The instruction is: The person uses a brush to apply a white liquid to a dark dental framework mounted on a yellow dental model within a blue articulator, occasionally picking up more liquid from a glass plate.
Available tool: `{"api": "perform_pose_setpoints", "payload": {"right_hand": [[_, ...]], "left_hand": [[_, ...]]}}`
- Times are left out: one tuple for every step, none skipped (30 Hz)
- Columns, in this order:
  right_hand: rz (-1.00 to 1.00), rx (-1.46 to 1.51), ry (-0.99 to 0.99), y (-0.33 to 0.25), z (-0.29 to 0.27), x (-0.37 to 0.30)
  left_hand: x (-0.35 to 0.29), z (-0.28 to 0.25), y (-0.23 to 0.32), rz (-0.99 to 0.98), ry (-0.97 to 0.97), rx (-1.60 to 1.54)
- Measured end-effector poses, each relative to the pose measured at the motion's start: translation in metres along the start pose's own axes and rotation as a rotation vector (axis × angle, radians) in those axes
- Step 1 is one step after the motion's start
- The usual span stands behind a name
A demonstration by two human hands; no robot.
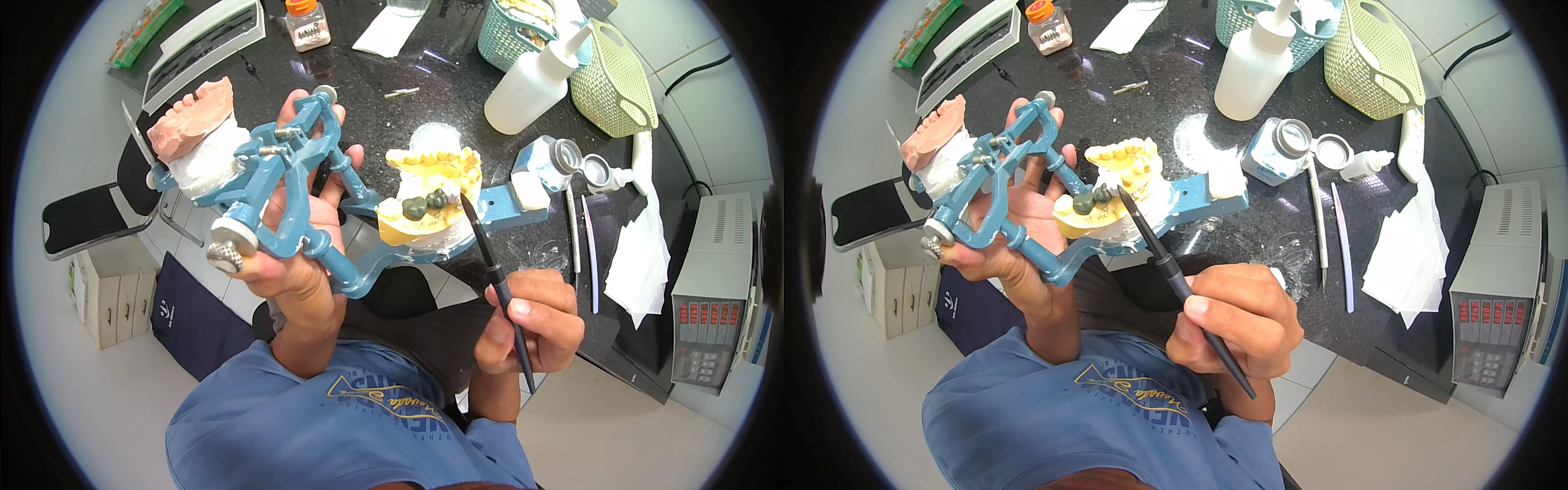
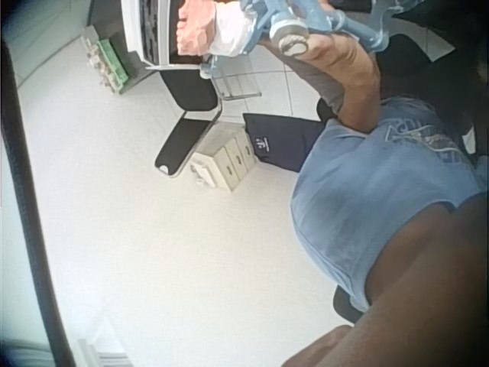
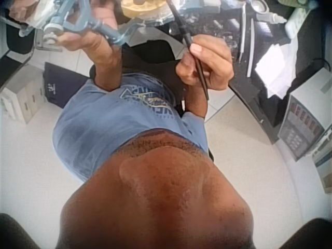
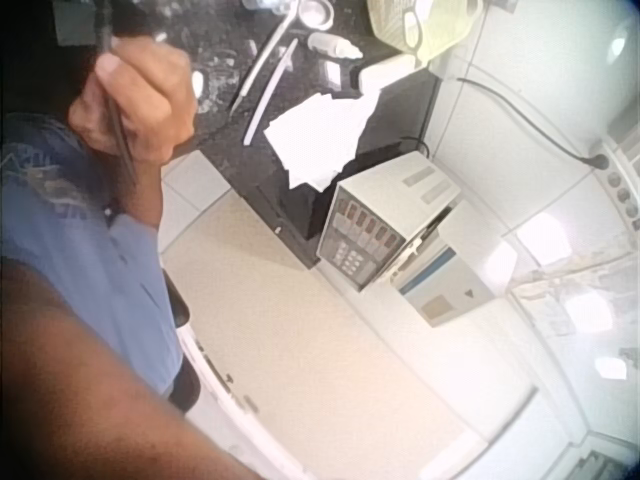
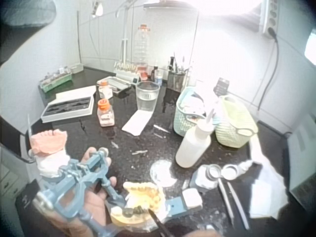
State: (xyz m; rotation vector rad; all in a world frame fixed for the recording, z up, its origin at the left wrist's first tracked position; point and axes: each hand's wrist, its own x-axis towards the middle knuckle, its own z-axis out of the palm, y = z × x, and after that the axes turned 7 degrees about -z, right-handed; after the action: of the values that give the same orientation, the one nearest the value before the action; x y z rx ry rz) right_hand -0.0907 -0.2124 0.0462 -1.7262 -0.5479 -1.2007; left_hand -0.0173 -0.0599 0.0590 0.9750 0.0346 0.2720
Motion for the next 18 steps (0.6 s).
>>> {"api": "perform_pose_setpoints", "payload": {"right_hand": [[-0.001, 0.001, -0.006, 0.0002, 0.0003, 0.0007], [0.001, -0.003, -0.011, -0.0001, 0.0002, 0.0007], [0.002, -0.007, -0.016, -0.0006, 0.0001, 0.0005], [0.003, -0.010, -0.021, -0.0010, -0.0003, 0.0004], [0.000, -0.009, -0.016, -0.0009, -0.0008, -0.0003], [-0.003, -0.008, -0.011, -0.0004, -0.0013, -0.0016], [-0.006, -0.007, -0.006, -0.0001, -0.0015, -0.0024], [-0.007, -0.010, -0.006, -0.0002, -0.0012, -0.0019], [-0.008, -0.014, -0.006, -0.0003, -0.0007, -0.0010], [-0.009, -0.018, -0.006, -0.0004, -0.0004, -0.0004], [-0.006, -0.018, -0.013, -0.0006, -0.0005, -0.0003], [-0.003, -0.018, -0.021, -0.0009, -0.0007, -0.0003], [-0.001, -0.018, -0.029, -0.0009, -0.0008, -0.0002], [-0.005, -0.016, -0.023, -0.0007, -0.0008, -0.0008], [-0.010, -0.014, -0.016, -0.0001, -0.0008, -0.0020], [-0.013, -0.011, -0.010, 0.0001, -0.0008, -0.0025], [-0.014, -0.015, -0.009, -0.0001, -0.0006, -0.0019], [-0.015, -0.019, -0.009, -0.0003, -0.0004, -0.0009]], "left_hand": [[-0.0004, 0.0016, 0.0002, 0.002, 0.006, -0.001], [-0.0006, 0.0023, 0.0002, 0.004, 0.013, -0.002], [-0.0005, 0.0018, 0.0001, 0.002, 0.007, -0.007], [-0.0003, 0.0007, -0.0002, 0.001, 0.001, -0.013], [-0.0001, -0.0005, -0.0006, 0.000, -0.006, -0.019], [0.0005, -0.0023, -0.0012, 0.002, -0.017, -0.020], [0.0011, -0.0046, -0.0019, 0.003, -0.027, -0.020], [0.0015, -0.0057, -0.0023, 0.004, -0.037, -0.021], [0.0017, -0.0054, -0.0024, 0.009, -0.034, -0.024], [0.0019, -0.0050, -0.0027, 0.014, -0.032, -0.027], [0.0020, -0.0047, -0.0030, 0.018, -0.030, -0.031], [0.0019, -0.0049, -0.0031, 0.016, -0.031, -0.029], [0.0019, -0.0052, -0.0032, 0.015, -0.031, -0.027], [0.0020, -0.0055, -0.0033, 0.014, -0.031, -0.026], [0.0022, -0.0057, -0.0036, 0.016, -0.036, -0.028], [0.0024, -0.0061, -0.0037, 0.017, -0.041, -0.029], [0.0025, -0.0064, -0.0038, 0.018, -0.045, -0.030], [0.0027, -0.0068, -0.0041, 0.018, -0.050, -0.037]]}}
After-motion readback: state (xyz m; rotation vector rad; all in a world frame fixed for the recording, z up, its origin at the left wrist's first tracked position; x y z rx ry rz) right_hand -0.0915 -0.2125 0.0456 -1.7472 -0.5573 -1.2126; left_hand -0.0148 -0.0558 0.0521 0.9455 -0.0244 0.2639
